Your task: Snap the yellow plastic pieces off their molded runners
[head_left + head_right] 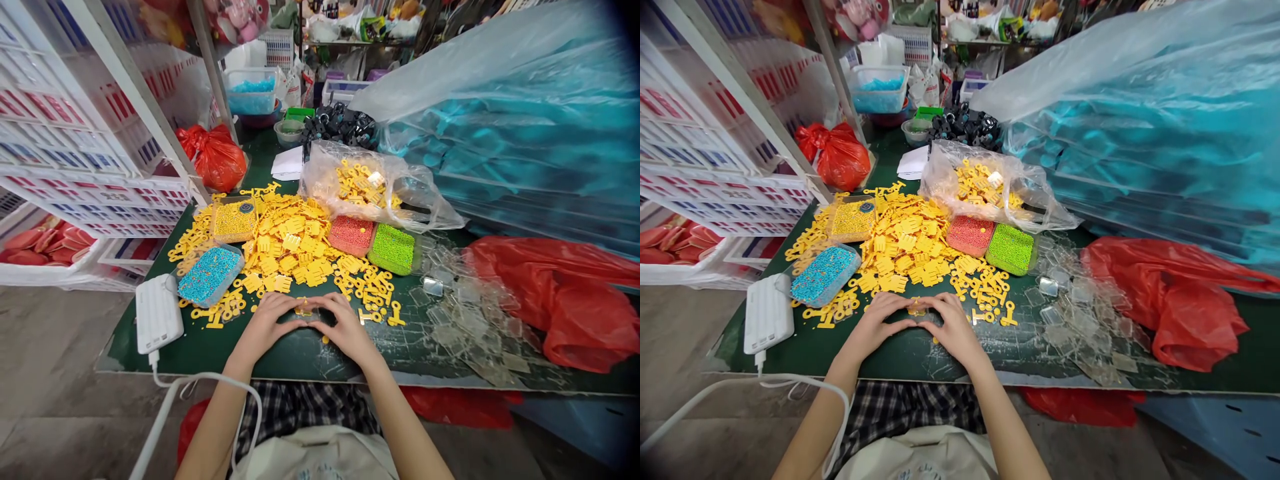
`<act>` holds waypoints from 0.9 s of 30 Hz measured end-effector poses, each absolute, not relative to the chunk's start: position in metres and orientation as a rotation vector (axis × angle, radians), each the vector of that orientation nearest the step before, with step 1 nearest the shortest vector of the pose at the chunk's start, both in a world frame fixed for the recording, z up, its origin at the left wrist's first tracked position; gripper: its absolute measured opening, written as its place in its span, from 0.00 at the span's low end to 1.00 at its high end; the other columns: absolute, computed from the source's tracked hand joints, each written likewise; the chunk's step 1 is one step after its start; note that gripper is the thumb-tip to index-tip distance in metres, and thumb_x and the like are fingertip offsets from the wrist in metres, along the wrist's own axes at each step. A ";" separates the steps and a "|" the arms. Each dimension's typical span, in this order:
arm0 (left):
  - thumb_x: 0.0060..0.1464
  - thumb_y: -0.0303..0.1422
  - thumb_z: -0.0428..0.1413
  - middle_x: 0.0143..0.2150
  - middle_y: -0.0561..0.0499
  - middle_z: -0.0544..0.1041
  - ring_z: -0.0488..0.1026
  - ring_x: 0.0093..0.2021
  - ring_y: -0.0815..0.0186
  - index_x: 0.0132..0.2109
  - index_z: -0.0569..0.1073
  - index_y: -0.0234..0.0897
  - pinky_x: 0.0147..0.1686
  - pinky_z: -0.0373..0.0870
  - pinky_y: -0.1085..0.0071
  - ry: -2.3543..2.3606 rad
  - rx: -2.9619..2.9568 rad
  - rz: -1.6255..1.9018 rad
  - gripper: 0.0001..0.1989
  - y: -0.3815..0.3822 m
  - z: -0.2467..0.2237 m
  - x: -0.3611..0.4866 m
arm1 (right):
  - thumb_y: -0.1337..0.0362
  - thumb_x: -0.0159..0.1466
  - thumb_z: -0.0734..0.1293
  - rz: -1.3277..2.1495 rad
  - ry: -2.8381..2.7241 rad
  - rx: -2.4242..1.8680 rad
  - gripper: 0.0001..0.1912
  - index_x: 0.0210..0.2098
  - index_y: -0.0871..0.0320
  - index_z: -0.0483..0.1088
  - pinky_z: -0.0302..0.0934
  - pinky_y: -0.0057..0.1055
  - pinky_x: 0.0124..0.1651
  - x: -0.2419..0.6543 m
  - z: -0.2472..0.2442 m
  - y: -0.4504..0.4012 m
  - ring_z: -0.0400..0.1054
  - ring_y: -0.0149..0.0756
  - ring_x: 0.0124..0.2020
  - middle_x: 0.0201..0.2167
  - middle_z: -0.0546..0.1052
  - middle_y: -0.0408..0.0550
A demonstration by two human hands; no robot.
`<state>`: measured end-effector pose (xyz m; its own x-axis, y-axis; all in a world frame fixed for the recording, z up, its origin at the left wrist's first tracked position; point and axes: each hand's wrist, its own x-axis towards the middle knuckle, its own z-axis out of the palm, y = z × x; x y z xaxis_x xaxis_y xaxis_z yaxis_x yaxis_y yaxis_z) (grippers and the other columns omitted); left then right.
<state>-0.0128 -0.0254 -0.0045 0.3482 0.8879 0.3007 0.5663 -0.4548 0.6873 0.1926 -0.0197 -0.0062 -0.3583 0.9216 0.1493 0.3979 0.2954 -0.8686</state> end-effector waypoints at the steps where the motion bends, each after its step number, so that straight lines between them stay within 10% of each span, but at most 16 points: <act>1: 0.58 0.45 0.58 0.40 0.48 0.81 0.74 0.41 0.62 0.47 0.77 0.41 0.45 0.67 0.65 1.267 2.080 0.955 0.16 -0.025 -0.004 -0.012 | 0.65 0.61 0.70 1.102 -1.848 -1.127 0.17 0.50 0.49 0.72 0.63 0.43 0.53 0.192 -0.005 -0.019 0.69 0.42 0.47 0.42 0.77 0.47; 9: 0.54 0.45 0.61 0.29 0.48 0.80 0.75 0.32 0.64 0.30 0.79 0.37 0.36 0.71 0.70 1.352 1.524 1.239 0.15 -0.032 0.003 0.006 | 0.57 0.54 0.76 1.653 -0.999 -0.915 0.24 0.47 0.53 0.69 0.69 0.37 0.49 0.170 -0.003 -0.023 0.76 0.37 0.39 0.34 0.80 0.43; 21: 0.52 0.48 0.60 0.36 0.46 0.80 0.76 0.40 0.60 0.31 0.78 0.36 0.42 0.73 0.67 1.314 1.265 1.070 0.18 -0.044 0.010 0.004 | 0.53 0.56 0.73 1.449 -0.986 -1.036 0.22 0.47 0.53 0.69 0.70 0.25 0.23 0.163 0.006 -0.028 0.67 0.30 0.26 0.26 0.70 0.38; 27: 0.51 0.44 0.62 0.39 0.48 0.81 0.75 0.37 0.64 0.50 0.77 0.38 0.40 0.73 0.67 1.338 1.389 0.951 0.22 -0.037 0.020 -0.008 | 0.54 0.57 0.71 1.538 -1.193 -1.010 0.23 0.50 0.52 0.68 0.68 0.22 0.20 0.171 0.010 -0.017 0.64 0.28 0.25 0.26 0.68 0.38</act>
<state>-0.0080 -0.0366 0.0195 0.0979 0.9921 -0.0790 0.2521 0.0520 0.9663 0.1706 -0.0172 0.0096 -0.2469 0.9665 -0.0694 -0.1731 -0.1144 -0.9782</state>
